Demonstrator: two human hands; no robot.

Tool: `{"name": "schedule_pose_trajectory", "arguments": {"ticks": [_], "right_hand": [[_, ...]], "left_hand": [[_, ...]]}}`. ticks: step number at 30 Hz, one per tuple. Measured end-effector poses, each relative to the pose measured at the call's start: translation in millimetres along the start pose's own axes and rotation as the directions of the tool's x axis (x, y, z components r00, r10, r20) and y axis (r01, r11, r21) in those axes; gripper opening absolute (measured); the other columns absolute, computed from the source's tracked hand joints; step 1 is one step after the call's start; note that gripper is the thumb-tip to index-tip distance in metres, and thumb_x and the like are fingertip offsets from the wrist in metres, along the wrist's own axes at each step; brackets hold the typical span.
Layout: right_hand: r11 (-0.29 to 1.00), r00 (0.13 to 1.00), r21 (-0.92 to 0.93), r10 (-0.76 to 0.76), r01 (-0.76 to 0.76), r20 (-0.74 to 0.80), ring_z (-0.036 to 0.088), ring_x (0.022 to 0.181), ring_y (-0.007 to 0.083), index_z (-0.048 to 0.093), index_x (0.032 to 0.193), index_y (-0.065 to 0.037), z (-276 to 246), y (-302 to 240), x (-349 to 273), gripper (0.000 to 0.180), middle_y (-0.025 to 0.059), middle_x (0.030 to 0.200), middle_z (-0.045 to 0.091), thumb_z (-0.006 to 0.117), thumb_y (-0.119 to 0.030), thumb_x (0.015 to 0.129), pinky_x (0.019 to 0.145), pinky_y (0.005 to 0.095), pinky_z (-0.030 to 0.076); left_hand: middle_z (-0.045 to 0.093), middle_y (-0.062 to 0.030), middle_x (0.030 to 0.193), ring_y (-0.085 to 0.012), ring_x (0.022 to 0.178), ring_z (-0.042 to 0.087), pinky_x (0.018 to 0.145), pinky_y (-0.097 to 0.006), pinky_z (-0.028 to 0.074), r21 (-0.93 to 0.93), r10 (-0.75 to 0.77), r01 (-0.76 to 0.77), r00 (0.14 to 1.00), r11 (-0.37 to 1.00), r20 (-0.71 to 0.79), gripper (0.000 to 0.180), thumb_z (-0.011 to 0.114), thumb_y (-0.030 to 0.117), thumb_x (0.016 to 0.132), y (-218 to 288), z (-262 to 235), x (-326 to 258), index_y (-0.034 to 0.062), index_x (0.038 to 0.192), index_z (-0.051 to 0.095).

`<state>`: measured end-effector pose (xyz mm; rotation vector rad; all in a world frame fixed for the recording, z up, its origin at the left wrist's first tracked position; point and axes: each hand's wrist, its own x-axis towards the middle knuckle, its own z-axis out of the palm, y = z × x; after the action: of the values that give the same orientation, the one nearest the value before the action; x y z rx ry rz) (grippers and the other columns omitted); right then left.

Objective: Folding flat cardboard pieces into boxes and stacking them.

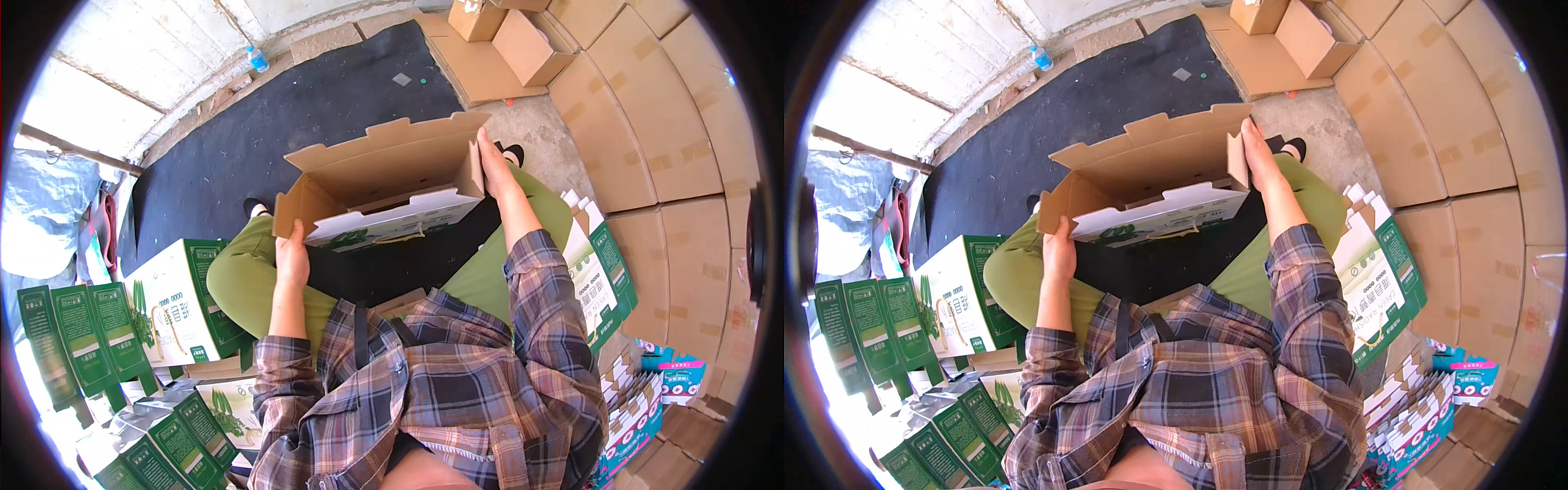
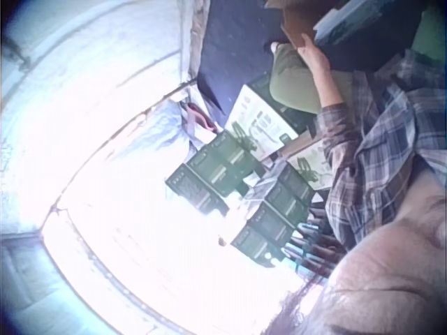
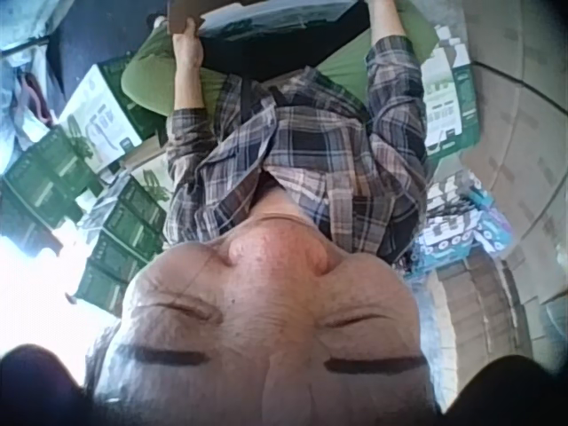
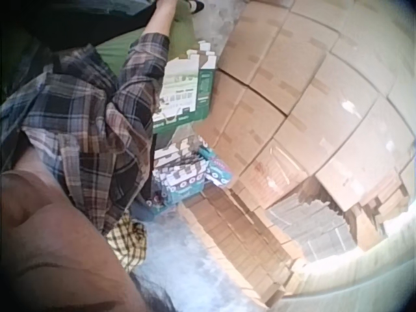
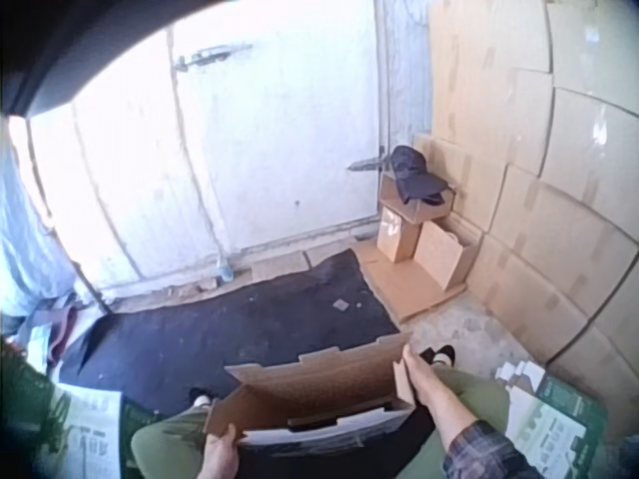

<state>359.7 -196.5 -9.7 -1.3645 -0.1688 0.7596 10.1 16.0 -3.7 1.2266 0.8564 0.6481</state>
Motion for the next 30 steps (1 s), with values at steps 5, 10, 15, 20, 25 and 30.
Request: {"name": "schedule_pose_trajectory", "arguments": {"ticks": [5,10,15,20,25,30], "right_hand": [[0.984,0.978,-0.011,-0.178,0.18,0.109,0.028,0.135,0.0191,0.023,0.146,-0.005,30.8,-31.0,-47.0,0.07,0.0087,0.148,0.029,0.035,-0.053,0.096,0.111,0.0323,0.021],[0.946,0.955,-0.179,-0.238,0.27,0.178,0.024,0.137,0.0234,0.005,0.148,-0.004,25.5,-20.1,-86.4,0.098,0.0189,0.149,0.022,0.069,-0.039,0.083,0.11,0.0328,0.021],[0.805,0.922,-0.539,-0.368,0.25,-0.122,0.052,0.113,0.0229,0.026,0.143,-0.001,24.4,-8.6,-79.2,0.069,0.0163,0.125,0.052,0.063,-0.011,0.086,0.096,0.0332,0.04],[0.896,0.918,-0.359,-0.346,0.262,-0.192,0.05,0.115,0.022,0.044,0.129,0.002,16.8,-8.5,-75.5,0.043,0.0133,0.126,0.052,0.057,-0.011,0.09,0.098,0.0341,0.039],[0.943,0.953,-0.264,-0.253,0.204,-0.164,0.047,0.12,0.0217,0.037,0.135,0.002,-9.1,21.1,-66.3,0.052,0.0115,0.131,0.049,0.058,-0.011,0.09,0.101,0.0346,0.036],[0.981,0.981,-0.155,-0.134,0.112,-0.138,0.046,0.121,0.0219,0.039,0.134,0.001,10.1,22.1,-81.5,0.05,0.0116,0.131,0.049,0.059,-0.013,0.09,0.101,0.0351,0.036]], "left_hand": [[0.053,-0.0068,0.124,-0.017,0.114,0.047,0.098,-0.031,0.034,-0.022,0.026,-0.029,0.992,0.999,-0.12,0.038,0.051,0.021,0.096,-11.4,-2.4,-6.1,0.0,0.127,0.049],[0.056,-0.0074,0.119,-0.0169,0.11,0.05,0.095,-0.032,0.036,0.086,0.065,-0.055,0.99,0.995,-0.122,0.035,0.05,0.022,0.096,-12.3,1.0,-5.1,-0.0006,0.123,0.053],[0.056,-0.0056,0.118,-0.0151,0.111,0.049,0.096,-0.031,0.035,-0.074,0.047,-0.055,0.993,0.996,-0.107,0.033,0.051,0.022,0.096,-12.1,7.0,-3.6,-0.001,0.12,0.054],[0.055,-0.0105,0.122,-0.0183,0.114,0.049,0.099,-0.032,0.034,-0.187,0.036,-0.089,0.961,0.978,-0.274,0.039,0.052,0.024,0.096,6.7,1.0,-11.6,-0.0038,0.124,0.049],[0.054,-0.0101,0.121,-0.0193,0.106,0.054,0.092,-0.031,0.042,-0.275,-0.028,-0.094,0.913,0.957,-0.408,0.04,0.054,0.022,0.095,24.1,0.6,-4.5,-0.0024,0.126,0.046],[0.049,-0.0132,0.127,-0.0239,0.112,0.053,0.091,-0.034,0.045,0.335,0.451,-0.322,0.769,0.885,-0.454,0.057,0.059,0.003,0.087,35.1,-28.9,6.4,0.0081,0.139,0.036]]}}
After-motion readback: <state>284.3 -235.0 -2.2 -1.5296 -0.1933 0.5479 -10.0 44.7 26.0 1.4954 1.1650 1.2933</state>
